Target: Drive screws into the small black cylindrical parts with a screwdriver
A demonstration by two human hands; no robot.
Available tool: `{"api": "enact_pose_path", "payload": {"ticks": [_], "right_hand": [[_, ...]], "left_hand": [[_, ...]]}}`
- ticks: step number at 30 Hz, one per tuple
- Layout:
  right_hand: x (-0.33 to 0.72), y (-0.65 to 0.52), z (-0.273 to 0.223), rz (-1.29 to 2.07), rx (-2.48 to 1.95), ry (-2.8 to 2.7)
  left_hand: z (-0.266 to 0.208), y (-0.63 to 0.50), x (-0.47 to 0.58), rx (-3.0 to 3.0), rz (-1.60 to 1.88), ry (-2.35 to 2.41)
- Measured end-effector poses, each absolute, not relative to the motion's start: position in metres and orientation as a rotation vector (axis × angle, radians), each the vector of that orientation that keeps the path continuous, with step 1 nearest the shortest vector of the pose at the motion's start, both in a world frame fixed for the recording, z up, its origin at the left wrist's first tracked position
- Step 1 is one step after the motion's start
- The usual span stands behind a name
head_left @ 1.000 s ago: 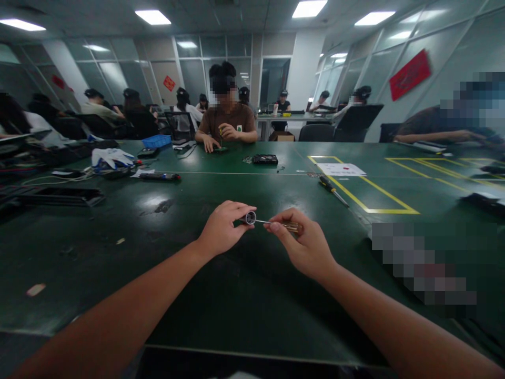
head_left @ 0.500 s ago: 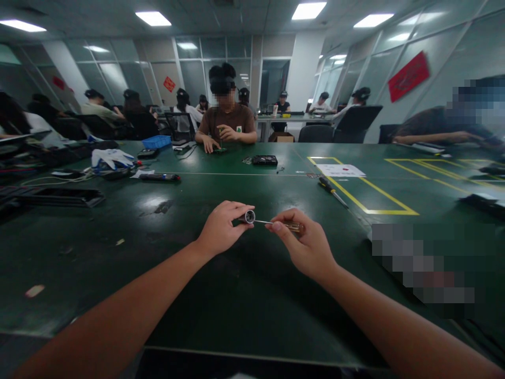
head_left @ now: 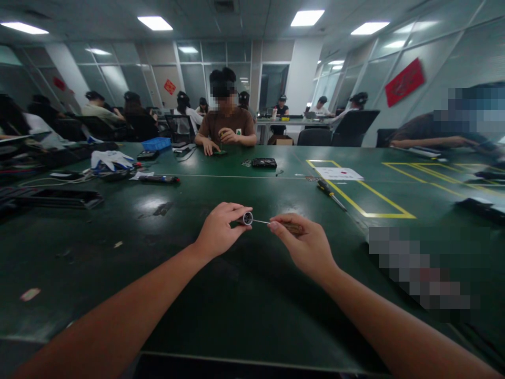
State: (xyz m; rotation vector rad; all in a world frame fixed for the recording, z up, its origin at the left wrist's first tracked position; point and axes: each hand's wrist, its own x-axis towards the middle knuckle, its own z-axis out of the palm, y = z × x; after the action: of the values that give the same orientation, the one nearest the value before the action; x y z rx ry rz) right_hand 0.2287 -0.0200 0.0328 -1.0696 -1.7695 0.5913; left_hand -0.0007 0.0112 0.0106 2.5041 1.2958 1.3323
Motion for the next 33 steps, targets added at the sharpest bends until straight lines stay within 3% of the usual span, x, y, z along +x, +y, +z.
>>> {"api": "enact_pose_path", "payload": {"ticks": [13, 25, 33], "right_hand": [[0.232, -0.014, 0.037, 0.632, -1.261, -2.017], [0.223, -0.004, 0.019, 1.189, -1.142, -1.902], [0.227, -0.012, 0.029, 0.965, -1.232, -2.026]], "left_hand": [[0.013, 0.012, -0.002, 2.596, 1.355, 1.328], [0.012, 0.013, 0.000, 2.511, 1.438, 1.386], [0.014, 0.011, 0.001, 2.509, 1.396, 1.415]]}}
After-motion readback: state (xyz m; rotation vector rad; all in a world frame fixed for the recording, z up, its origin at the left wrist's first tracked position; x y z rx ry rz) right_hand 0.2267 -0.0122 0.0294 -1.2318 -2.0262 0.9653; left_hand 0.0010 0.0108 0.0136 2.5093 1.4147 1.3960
